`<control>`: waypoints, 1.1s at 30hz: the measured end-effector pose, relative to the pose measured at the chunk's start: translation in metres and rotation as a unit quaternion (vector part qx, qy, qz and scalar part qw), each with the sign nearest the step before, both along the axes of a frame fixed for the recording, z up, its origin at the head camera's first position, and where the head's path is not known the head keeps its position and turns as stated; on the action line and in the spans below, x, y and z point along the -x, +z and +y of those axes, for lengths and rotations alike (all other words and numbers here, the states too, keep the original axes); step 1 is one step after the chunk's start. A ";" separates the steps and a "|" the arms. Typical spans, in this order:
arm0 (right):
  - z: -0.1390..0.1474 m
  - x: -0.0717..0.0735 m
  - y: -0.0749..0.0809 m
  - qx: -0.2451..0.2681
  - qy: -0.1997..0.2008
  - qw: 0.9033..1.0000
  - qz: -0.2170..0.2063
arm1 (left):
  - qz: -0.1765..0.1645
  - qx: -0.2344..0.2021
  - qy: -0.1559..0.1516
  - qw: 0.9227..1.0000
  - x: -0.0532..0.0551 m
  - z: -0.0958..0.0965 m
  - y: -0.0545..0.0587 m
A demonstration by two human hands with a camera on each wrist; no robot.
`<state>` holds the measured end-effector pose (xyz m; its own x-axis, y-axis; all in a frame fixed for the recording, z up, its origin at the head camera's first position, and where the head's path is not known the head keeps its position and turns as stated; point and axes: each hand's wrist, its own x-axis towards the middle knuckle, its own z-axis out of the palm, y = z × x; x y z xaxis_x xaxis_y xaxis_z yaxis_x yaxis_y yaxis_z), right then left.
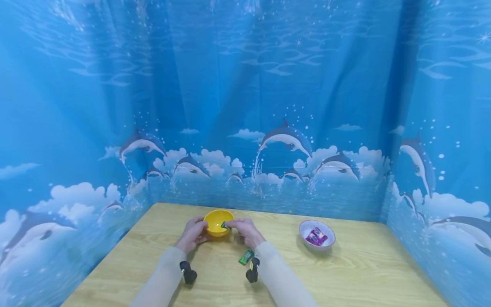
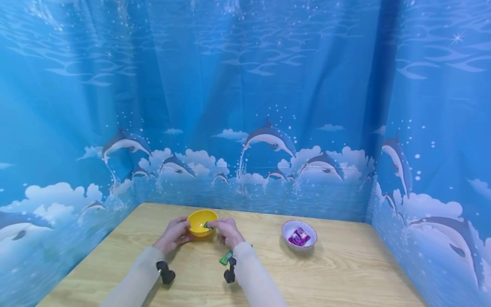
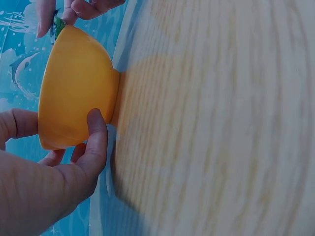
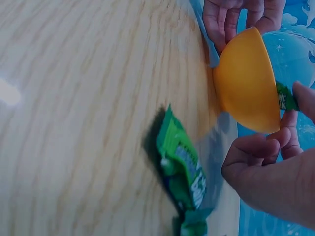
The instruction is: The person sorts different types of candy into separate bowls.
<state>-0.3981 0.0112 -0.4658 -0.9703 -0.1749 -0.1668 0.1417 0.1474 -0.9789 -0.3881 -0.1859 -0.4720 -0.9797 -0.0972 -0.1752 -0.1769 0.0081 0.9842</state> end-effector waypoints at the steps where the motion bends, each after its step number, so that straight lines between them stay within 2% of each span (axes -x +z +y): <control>1: 0.001 0.000 0.000 0.003 0.003 1.000 0.000 | 0.000 0.001 0.000 1.000 0.000 0.000 0.000; 11: 0.019 0.001 -0.003 0.018 0.038 0.999 -0.005 | -0.004 0.002 0.000 1.000 -0.001 0.000 0.002; 19: 0.034 0.003 -0.002 0.025 0.098 0.995 0.001 | 0.000 0.004 -0.003 1.000 -0.001 -0.001 0.001; 26: 0.055 0.006 -0.007 0.033 0.154 0.987 0.008 | -0.006 0.014 0.001 1.000 -0.001 -0.002 -0.003; 33: 0.081 0.008 -0.005 0.007 0.145 0.989 0.009 | -0.010 0.007 0.011 1.000 0.003 0.000 -0.002</control>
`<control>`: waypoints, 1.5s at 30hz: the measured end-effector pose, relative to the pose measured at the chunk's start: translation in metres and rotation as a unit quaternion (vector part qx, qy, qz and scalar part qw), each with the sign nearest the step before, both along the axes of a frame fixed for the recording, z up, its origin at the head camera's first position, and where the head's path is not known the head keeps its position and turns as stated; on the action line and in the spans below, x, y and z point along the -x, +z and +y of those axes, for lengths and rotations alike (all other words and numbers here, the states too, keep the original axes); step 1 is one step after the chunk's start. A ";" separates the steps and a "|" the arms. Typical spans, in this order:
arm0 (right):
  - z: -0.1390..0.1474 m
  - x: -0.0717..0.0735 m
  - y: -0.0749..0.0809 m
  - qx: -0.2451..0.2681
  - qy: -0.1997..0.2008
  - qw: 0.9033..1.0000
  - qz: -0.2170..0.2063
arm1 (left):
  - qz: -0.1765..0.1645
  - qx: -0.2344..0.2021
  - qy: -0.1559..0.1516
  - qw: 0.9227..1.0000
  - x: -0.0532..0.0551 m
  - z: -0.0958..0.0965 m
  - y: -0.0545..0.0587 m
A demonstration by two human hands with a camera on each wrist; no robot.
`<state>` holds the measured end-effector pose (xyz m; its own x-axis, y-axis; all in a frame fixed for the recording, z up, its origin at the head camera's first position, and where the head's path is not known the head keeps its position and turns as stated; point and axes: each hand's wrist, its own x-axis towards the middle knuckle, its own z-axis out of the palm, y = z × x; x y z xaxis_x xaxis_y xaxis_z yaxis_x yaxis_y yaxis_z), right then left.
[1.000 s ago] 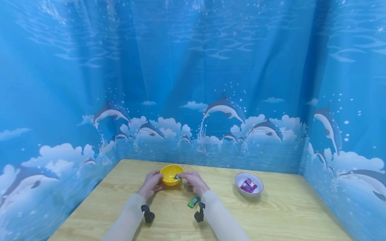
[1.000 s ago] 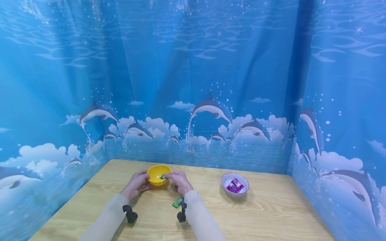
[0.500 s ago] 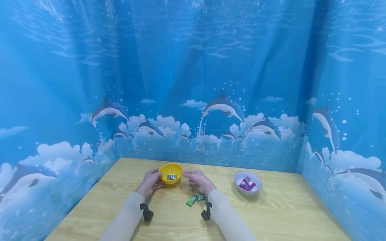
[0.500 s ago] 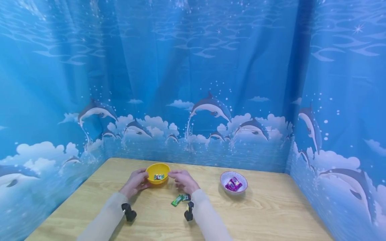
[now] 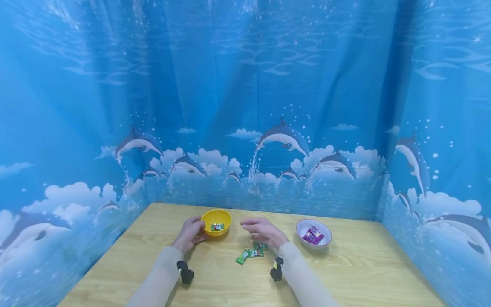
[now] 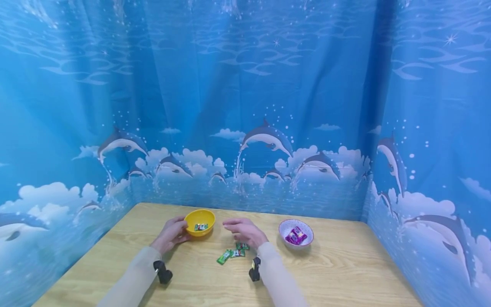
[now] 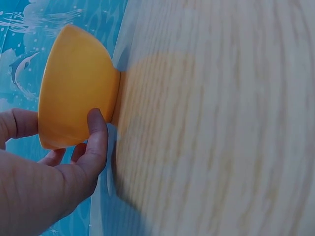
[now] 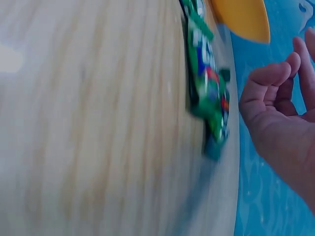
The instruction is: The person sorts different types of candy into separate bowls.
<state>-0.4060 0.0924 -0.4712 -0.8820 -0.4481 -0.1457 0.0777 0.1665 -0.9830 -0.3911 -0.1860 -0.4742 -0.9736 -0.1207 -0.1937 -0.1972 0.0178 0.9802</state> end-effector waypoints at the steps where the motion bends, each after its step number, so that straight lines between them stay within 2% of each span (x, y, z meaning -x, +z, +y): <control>1: 0.003 0.000 0.000 0.001 0.000 1.000 -0.001 | -0.002 -0.001 0.003 1.000 0.000 0.000 0.000; 5: 0.014 0.002 0.000 -0.001 0.004 1.000 0.004 | -0.001 -0.001 0.002 1.000 0.000 -0.001 0.001; 10: 0.030 0.004 -0.005 -0.044 0.029 0.998 0.039 | 0.001 -0.002 0.001 1.000 -0.001 -0.001 0.000; 16: 0.052 0.008 -0.007 -0.087 0.068 0.992 0.054 | 0.001 -0.005 0.001 1.000 0.001 0.000 0.000; 19: 0.059 0.009 -0.008 -0.107 0.089 0.987 0.083 | 0.003 -0.008 -0.002 1.000 0.000 -0.001 0.000; 24: 0.064 0.007 -0.007 -0.119 0.115 0.981 0.104 | 0.002 -0.014 -0.002 1.000 -0.002 -0.001 0.000; 30: 0.060 0.006 -0.005 -0.154 0.119 0.975 0.109 | -0.003 -0.015 0.004 1.000 0.000 -0.003 0.001; 37: 0.056 0.004 -0.002 -0.191 0.139 0.964 0.120 | 0.001 -0.019 -0.001 1.000 -0.001 -0.005 0.001; 42: 0.051 0.002 0.000 -0.215 0.181 0.946 0.160 | 0.004 -0.018 -0.003 1.000 -0.002 -0.005 0.001; 45: 0.049 0.002 0.000 -0.228 0.192 0.939 0.174 | 0.004 -0.017 -0.003 1.000 -0.002 -0.005 0.002</control>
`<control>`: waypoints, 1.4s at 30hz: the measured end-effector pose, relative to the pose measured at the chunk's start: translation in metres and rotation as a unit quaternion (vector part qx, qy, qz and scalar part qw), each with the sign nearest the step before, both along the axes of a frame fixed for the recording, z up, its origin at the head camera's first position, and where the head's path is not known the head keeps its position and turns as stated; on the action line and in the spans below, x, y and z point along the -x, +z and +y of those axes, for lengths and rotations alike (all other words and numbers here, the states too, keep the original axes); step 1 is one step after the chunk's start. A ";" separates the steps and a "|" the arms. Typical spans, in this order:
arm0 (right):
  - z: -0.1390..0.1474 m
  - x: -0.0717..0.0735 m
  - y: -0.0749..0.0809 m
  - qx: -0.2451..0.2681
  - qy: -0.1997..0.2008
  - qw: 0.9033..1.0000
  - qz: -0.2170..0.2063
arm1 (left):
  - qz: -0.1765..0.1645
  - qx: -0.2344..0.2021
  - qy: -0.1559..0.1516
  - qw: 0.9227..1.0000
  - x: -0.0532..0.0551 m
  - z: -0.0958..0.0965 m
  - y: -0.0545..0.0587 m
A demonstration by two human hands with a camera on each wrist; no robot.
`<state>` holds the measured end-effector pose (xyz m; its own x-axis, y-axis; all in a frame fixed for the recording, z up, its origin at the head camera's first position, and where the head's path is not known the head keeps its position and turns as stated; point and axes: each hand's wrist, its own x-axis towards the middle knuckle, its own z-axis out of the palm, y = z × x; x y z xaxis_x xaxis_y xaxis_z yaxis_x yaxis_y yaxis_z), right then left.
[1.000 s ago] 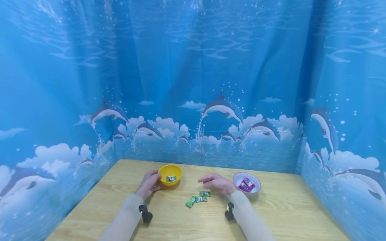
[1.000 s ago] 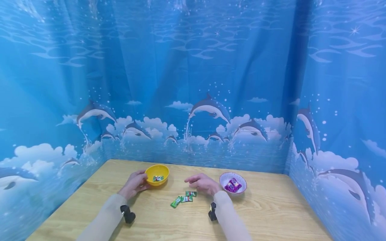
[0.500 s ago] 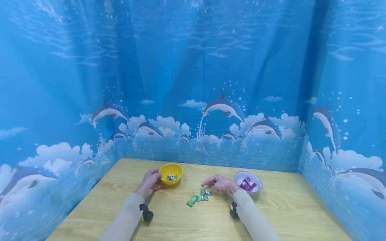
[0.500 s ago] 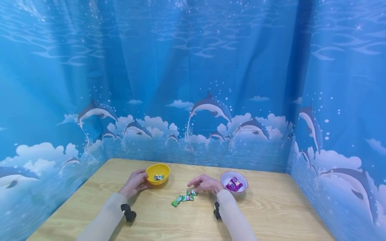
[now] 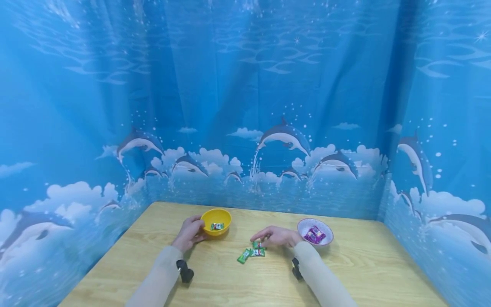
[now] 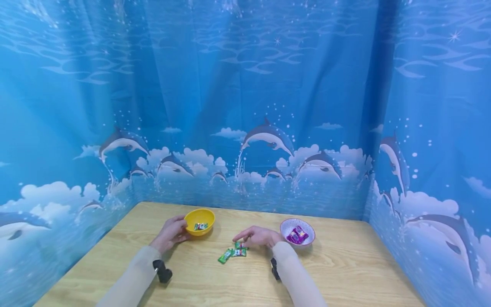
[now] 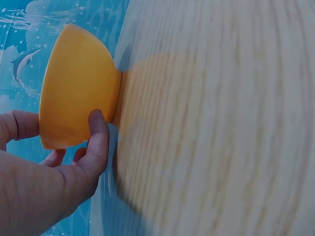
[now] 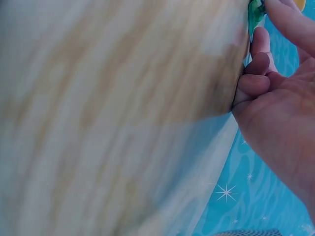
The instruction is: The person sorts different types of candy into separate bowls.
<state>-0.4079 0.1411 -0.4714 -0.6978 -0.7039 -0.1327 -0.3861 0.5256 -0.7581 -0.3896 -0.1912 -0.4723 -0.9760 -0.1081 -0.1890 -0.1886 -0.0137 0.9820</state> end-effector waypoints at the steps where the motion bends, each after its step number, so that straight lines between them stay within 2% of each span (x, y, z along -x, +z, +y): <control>1: 0.000 0.000 0.000 -0.003 -0.001 1.000 0.002 | -0.001 -0.001 0.002 1.000 0.000 0.000 0.000; 12: -0.001 -0.001 0.001 0.000 -0.017 1.000 0.020 | -0.001 0.001 0.001 1.000 -0.001 -0.001 0.000; 26: 0.003 0.000 -0.007 0.015 -0.084 0.996 0.014 | -0.006 -0.001 0.002 1.000 0.000 -0.001 0.001; 32: 0.004 0.001 -0.009 0.044 -0.125 0.991 -0.007 | -0.008 0.003 0.006 1.000 0.000 0.000 0.002; 42: 0.000 0.002 -0.007 0.119 -0.152 0.981 -0.020 | 0.003 0.016 0.007 1.000 -0.001 0.001 -0.001</control>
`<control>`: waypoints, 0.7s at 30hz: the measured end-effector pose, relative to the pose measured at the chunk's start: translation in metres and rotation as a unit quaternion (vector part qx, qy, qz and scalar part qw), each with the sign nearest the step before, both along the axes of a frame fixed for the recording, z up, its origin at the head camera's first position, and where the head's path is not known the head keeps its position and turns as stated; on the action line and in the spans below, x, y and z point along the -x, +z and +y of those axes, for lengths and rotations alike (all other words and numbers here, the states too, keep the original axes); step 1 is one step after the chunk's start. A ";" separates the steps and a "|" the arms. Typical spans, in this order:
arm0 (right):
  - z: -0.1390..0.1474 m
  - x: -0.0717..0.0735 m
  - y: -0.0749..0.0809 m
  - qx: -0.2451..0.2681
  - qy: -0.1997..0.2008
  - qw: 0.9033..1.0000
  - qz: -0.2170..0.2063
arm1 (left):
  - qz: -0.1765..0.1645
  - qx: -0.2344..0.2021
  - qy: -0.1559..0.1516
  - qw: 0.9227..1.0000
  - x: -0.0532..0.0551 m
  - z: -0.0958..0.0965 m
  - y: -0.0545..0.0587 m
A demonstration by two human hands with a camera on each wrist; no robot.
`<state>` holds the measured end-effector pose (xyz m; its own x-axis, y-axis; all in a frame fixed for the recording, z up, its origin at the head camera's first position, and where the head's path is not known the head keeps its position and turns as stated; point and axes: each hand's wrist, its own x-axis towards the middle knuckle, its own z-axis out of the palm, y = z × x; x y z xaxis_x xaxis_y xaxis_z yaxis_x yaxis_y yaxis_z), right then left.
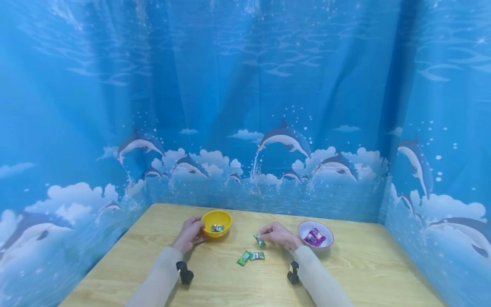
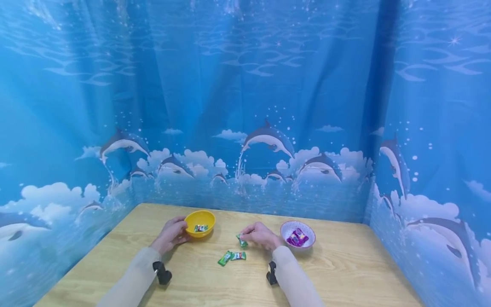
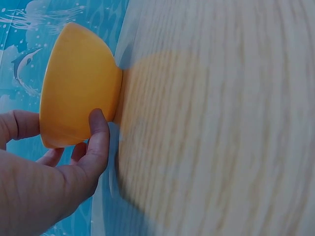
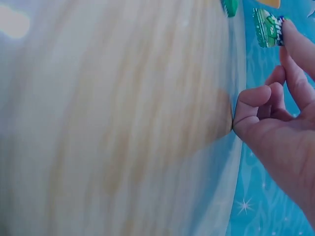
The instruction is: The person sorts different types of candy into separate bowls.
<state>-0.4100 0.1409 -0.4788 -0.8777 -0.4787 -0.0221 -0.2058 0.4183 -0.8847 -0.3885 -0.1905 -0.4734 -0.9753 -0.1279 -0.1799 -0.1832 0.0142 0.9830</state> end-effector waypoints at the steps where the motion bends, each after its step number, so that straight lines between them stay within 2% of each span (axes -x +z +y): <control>1: -0.002 0.000 0.000 0.006 -0.008 1.000 -0.004 | 0.000 0.001 0.001 1.000 0.000 0.000 0.000; 9: -0.026 -0.001 0.004 0.052 -0.066 0.995 -0.046 | 0.003 0.007 0.002 1.000 -0.001 -0.006 0.002; 12: -0.032 0.000 0.004 0.055 -0.082 0.994 -0.048 | 0.000 0.006 0.006 1.000 -0.001 -0.007 0.002; 21: -0.045 -0.003 0.009 0.062 -0.122 0.989 -0.057 | -0.003 0.004 -0.011 1.000 0.001 -0.003 0.001</control>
